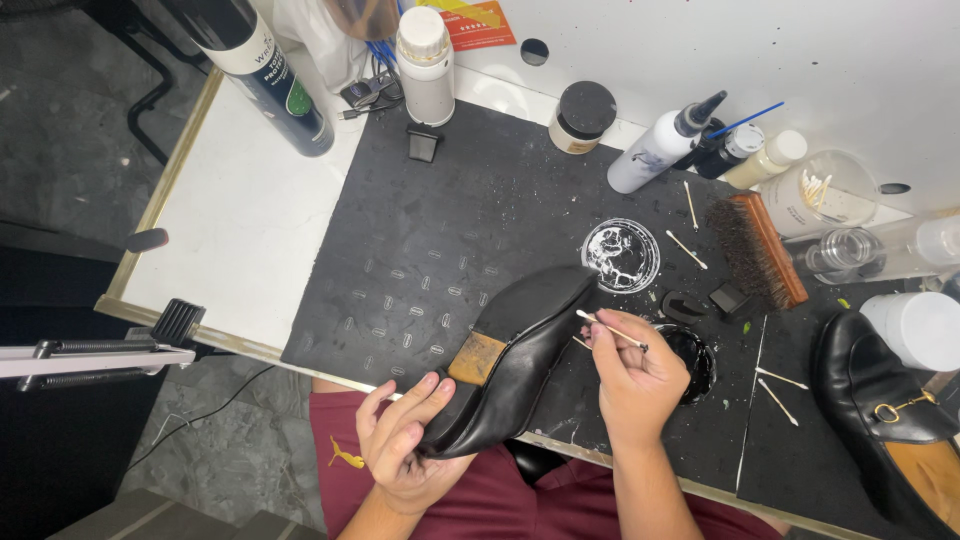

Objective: The person applies black polish to a black leather loafer using a sponge and cotton swabs, focusing on the toe, sides, and heel. They then apply yellow masking tape to the gold hardware on the shoe.

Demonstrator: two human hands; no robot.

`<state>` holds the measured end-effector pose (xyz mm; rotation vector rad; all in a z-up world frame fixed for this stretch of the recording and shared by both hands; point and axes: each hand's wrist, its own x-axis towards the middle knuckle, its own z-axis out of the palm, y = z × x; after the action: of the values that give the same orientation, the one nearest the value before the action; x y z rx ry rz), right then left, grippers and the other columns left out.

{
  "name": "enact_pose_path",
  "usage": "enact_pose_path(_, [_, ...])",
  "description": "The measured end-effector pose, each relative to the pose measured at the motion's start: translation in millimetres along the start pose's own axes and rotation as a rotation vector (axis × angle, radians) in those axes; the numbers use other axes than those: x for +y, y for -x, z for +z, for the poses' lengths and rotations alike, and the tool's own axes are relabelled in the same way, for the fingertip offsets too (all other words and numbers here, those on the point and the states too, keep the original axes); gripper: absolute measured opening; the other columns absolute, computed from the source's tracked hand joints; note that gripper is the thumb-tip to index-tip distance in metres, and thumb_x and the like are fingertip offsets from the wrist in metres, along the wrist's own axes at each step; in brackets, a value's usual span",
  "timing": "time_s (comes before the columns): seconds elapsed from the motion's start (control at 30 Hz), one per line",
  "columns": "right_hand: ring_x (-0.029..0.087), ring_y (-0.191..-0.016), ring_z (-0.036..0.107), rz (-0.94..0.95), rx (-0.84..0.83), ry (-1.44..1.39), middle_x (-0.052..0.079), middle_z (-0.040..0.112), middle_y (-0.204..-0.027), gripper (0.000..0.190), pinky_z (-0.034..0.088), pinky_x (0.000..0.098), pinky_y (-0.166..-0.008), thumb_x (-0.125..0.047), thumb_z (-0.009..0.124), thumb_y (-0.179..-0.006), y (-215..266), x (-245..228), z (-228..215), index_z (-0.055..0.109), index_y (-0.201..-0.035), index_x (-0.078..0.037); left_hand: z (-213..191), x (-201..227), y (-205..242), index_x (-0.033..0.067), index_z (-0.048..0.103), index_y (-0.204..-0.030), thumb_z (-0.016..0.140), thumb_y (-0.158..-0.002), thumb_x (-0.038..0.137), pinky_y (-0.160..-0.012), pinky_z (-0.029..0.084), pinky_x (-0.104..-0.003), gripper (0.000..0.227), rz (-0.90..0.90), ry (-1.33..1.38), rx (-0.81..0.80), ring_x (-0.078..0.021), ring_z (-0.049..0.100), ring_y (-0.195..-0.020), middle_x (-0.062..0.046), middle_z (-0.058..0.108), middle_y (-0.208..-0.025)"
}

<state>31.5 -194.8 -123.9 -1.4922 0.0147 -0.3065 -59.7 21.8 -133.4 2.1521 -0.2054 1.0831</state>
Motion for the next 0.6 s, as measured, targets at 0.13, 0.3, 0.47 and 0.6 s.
enact_pose_path(0.13, [0.018, -0.093, 0.074, 0.072, 0.022, 0.017, 0.015, 0.072, -0.106, 0.019, 0.062, 0.0287, -0.083, 0.012, 0.065, -0.094, -1, 1, 0, 0.068, -0.113, 0.01, 0, 0, 3, 0.0167, 0.03, -0.134, 0.092, -0.077, 0.027, -0.108, 0.038, -0.044, 0.085, 0.005, -0.018, -0.024, -0.0206, 0.07, -0.115, -0.006, 0.077, -0.11])
enact_pose_path(0.3, [0.017, -0.094, 0.074, 0.076, -0.007, 0.079, 0.015, 0.073, -0.105, 0.018, 0.061, 0.0267, -0.082, 0.009, 0.065, -0.097, -3, -3, 2, 0.069, -0.114, 0.01, 0, 0, 3, 0.0165, 0.03, -0.134, 0.092, -0.077, 0.028, -0.109, 0.037, -0.044, 0.085, 0.001, -0.019, -0.025, -0.02, 0.07, -0.115, -0.006, 0.076, -0.111])
enact_pose_path(0.47, [0.013, -0.091, 0.07, 0.029, -0.018, 0.172, 0.012, 0.072, -0.107, 0.016, 0.058, 0.0242, -0.08, 0.006, 0.066, -0.097, -3, -16, 11, 0.07, -0.112, 0.009, -3, 5, -3, 0.0144, 0.028, -0.137, 0.096, -0.073, 0.029, -0.109, 0.038, -0.045, 0.095, -0.04, -0.006, -0.045, -0.0227, 0.071, -0.114, -0.008, 0.074, -0.114])
enact_pose_path(0.6, [0.016, -0.09, 0.071, -0.179, -0.069, 0.432, 0.013, 0.073, -0.103, 0.012, 0.057, 0.0259, -0.081, 0.004, 0.07, -0.095, 3, -34, 20, 0.07, -0.107, 0.008, -5, 10, -8, 0.0151, 0.028, -0.139, 0.098, -0.071, 0.029, -0.108, 0.039, -0.045, 0.098, -0.052, -0.026, -0.056, -0.024, 0.072, -0.112, -0.008, 0.074, -0.115])
